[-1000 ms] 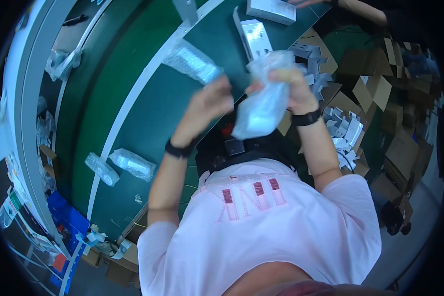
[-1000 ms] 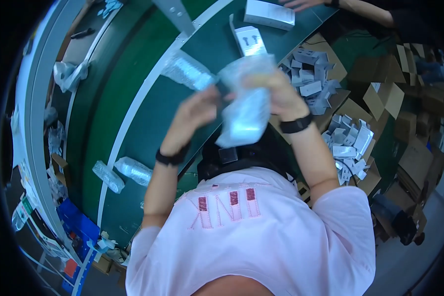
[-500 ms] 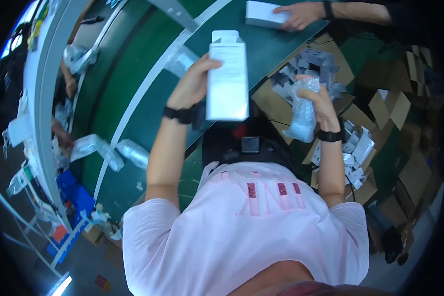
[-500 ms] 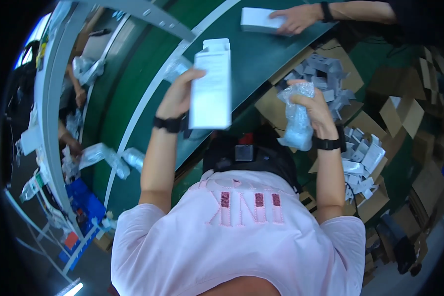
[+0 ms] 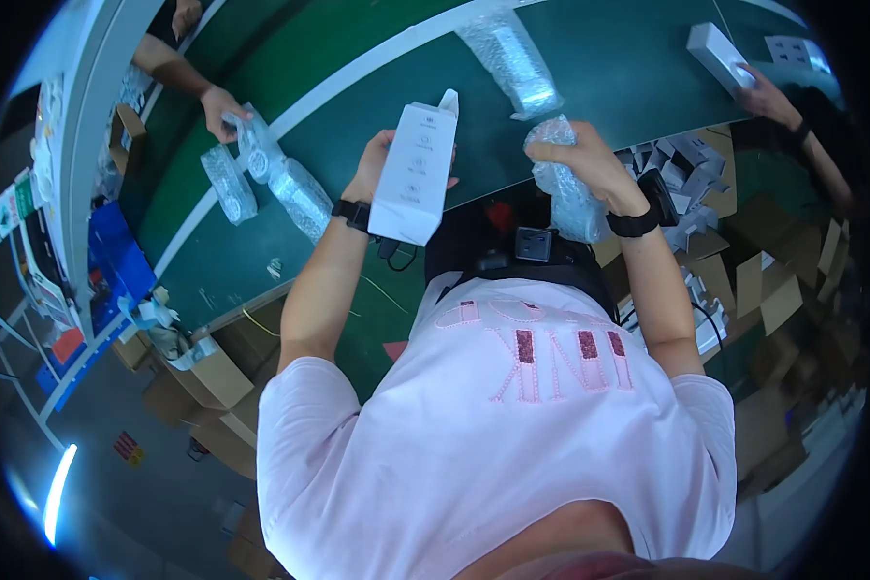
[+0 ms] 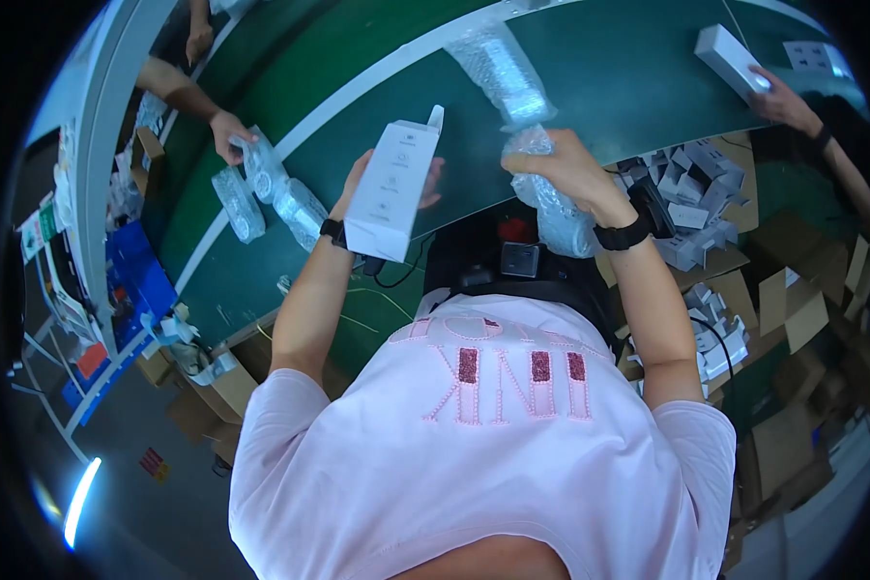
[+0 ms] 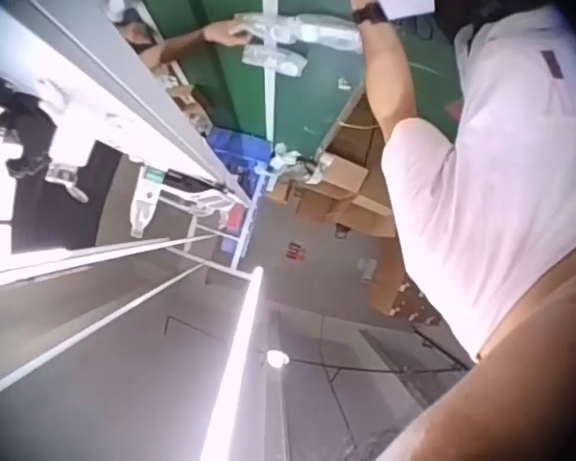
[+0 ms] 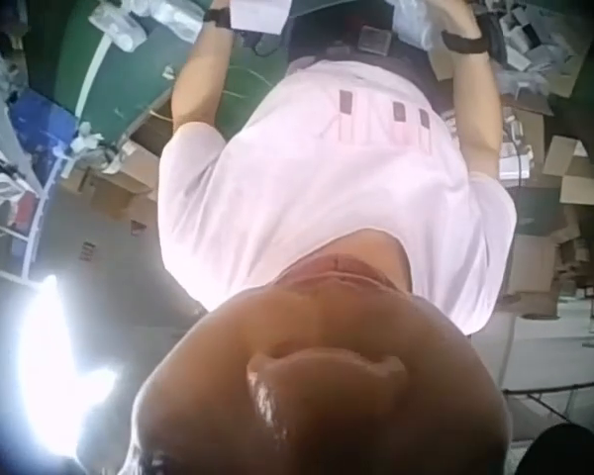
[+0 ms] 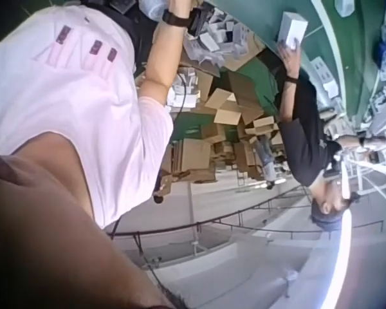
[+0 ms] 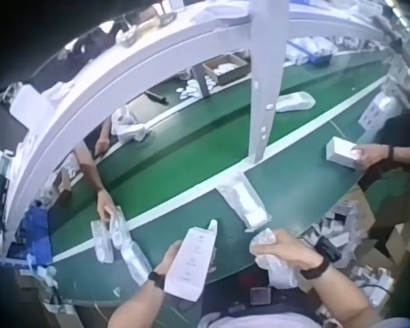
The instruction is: Packaging handheld fans into individual white boxes along with manuals.
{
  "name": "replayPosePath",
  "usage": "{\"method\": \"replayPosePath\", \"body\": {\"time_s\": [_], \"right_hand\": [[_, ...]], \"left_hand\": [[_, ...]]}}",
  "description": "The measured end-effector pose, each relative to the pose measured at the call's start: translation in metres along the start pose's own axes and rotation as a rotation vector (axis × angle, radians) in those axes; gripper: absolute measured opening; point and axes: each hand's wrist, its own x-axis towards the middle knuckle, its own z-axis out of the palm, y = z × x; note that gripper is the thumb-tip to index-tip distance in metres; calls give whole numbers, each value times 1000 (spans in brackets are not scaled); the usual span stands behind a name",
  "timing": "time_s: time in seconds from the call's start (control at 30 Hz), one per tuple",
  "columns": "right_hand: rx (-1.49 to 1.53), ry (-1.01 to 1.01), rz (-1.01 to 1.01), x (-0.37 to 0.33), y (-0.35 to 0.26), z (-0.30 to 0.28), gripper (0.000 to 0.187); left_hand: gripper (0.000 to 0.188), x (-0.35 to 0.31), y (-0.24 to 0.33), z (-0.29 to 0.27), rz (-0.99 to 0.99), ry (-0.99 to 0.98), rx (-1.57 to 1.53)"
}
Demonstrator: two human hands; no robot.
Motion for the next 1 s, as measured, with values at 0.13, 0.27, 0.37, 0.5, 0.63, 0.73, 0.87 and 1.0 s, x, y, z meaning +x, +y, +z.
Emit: {"method": "replayPosePath", "body": {"time_s": [0.13,0.27,0.37,0.5,0.63,0.73,0.87,1.0], "right_hand": [[-14,69,99,1,-18,13,29],[-40,151,31,4,-53,14,30],[-155,111,-80,16,-74,16,32],[-23,95,-89,21,-85,8,33],[329,178,-404,14,-126,-26,35],[533,178,-726,4,-171,-15,33],[498,474,-1015,-33,-205,126,22],[340,21,-979,-40,-173,142,23]], "left_hand": [[70,14,-18,-72,-245,-310,-436],[69,-21,-23,-61,-265,-233,-594],[91,-47,-17,-51,-308,-314,-708],[77,-48,-28,-59,-156,-353,-444],[57,-52,3,-14,447,95,398],[58,-80,10,23,822,410,1193],[44,-102,-30,54,1284,283,1433],[39,-93,-67,41,1563,418,1226]]}}
